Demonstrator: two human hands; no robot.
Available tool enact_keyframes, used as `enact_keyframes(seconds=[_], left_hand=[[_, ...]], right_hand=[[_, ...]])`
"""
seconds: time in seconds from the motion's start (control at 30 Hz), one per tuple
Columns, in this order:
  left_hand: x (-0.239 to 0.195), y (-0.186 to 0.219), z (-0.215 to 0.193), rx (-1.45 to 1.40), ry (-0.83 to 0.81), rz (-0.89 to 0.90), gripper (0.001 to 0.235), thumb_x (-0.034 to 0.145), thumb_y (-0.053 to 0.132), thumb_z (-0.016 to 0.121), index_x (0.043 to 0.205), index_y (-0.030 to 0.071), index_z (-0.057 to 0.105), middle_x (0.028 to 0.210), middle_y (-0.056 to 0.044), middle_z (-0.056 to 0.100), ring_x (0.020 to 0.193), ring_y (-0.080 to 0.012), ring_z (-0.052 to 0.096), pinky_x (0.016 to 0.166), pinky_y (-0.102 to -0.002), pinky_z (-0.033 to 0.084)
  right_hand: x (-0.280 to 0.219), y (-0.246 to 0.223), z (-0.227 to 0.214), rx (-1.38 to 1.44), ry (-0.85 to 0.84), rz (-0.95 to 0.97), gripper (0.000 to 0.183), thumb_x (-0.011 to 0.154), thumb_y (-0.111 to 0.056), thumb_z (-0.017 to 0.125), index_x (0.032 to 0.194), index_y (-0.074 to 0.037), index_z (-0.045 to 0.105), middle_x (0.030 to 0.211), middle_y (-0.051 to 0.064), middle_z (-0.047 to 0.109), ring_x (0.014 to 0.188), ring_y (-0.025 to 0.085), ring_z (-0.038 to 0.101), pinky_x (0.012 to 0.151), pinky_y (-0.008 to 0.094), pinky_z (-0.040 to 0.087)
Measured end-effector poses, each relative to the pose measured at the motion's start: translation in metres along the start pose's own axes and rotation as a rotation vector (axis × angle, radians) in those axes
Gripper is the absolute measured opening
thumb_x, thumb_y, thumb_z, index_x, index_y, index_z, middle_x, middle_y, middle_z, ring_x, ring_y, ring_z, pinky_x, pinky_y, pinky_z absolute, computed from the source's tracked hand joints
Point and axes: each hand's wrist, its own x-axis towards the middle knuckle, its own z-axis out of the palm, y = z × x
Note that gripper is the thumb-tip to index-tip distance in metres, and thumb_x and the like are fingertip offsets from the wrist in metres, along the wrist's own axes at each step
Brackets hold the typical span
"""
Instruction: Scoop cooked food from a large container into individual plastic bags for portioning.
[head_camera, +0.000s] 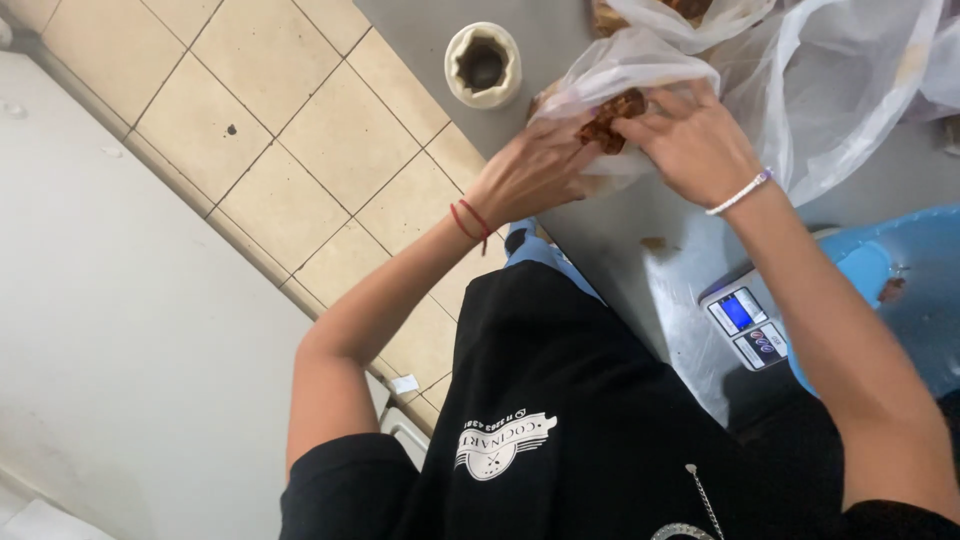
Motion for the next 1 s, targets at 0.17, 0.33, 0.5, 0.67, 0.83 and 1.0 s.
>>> enact_keyframes(seconds=[0.17,0.33,0.5,0.67,0.83,1.0], left_hand=[[-0.009,-0.022,0.000,0.088,-0.158,0.072,0.063,0.087,0.060,0.069,0.112,0.001,0.066,0.114,-0.009,0.067,0.119,-0.0205,0.058,0.110,-0.035,0.039],[0.000,-0.026,-0.016,0.030,-0.127,0.049,0.055,0.097,0.057,0.063,0.083,0.003,0.070,0.086,-0.008,0.068,0.103,-0.0252,0.060,0.104,-0.037,0.043],[0.021,-0.014,-0.001,0.000,0.063,-0.040,0.038,0.101,0.039,0.063,0.085,0.006,0.071,0.084,-0.006,0.068,0.097,-0.0251,0.061,0.108,-0.042,0.044],[0.041,-0.021,0.014,0.210,-0.024,-0.134,0.014,0.093,0.018,0.065,0.097,0.007,0.072,0.094,-0.006,0.071,0.104,-0.0237,0.061,0.106,-0.037,0.045],[0.053,0.003,0.004,0.392,-0.092,-0.255,0.041,0.073,0.020,0.063,0.111,0.009,0.074,0.097,-0.005,0.069,0.101,-0.0208,0.057,0.095,-0.036,0.041],[0.085,0.016,-0.048,0.199,-0.058,-0.068,0.025,0.089,0.020,0.064,0.111,0.010,0.071,0.108,-0.003,0.066,0.111,-0.0215,0.054,0.099,-0.035,0.040]], right_hand=[[0.000,0.021,-0.008,-0.136,-0.155,-0.065,0.034,0.086,-0.030,0.069,0.116,-0.016,0.076,0.088,0.000,0.075,0.103,0.021,0.071,0.096,0.036,0.051],[-0.003,0.029,-0.014,-0.052,-0.169,-0.081,0.027,0.091,-0.028,0.072,0.113,-0.014,0.075,0.082,0.005,0.074,0.088,0.022,0.070,0.094,0.035,0.054],[-0.011,0.028,0.007,-0.056,-0.094,0.037,0.033,0.097,-0.019,0.072,0.130,-0.014,0.071,0.080,0.006,0.071,0.085,0.023,0.069,0.097,0.036,0.055],[0.003,0.022,-0.010,-0.090,-0.160,0.104,0.058,0.086,-0.020,0.077,0.142,-0.012,0.065,0.074,0.009,0.070,0.076,0.024,0.068,0.089,0.036,0.056],[-0.002,0.021,-0.017,-0.025,-0.144,0.066,0.074,0.067,-0.025,0.087,0.134,-0.004,0.066,0.082,0.012,0.072,0.086,0.029,0.071,0.089,0.040,0.056],[-0.050,0.020,-0.074,0.116,0.277,0.105,0.026,0.095,-0.003,0.078,0.120,-0.004,0.071,0.105,0.010,0.073,0.106,0.027,0.071,0.107,0.042,0.054]])
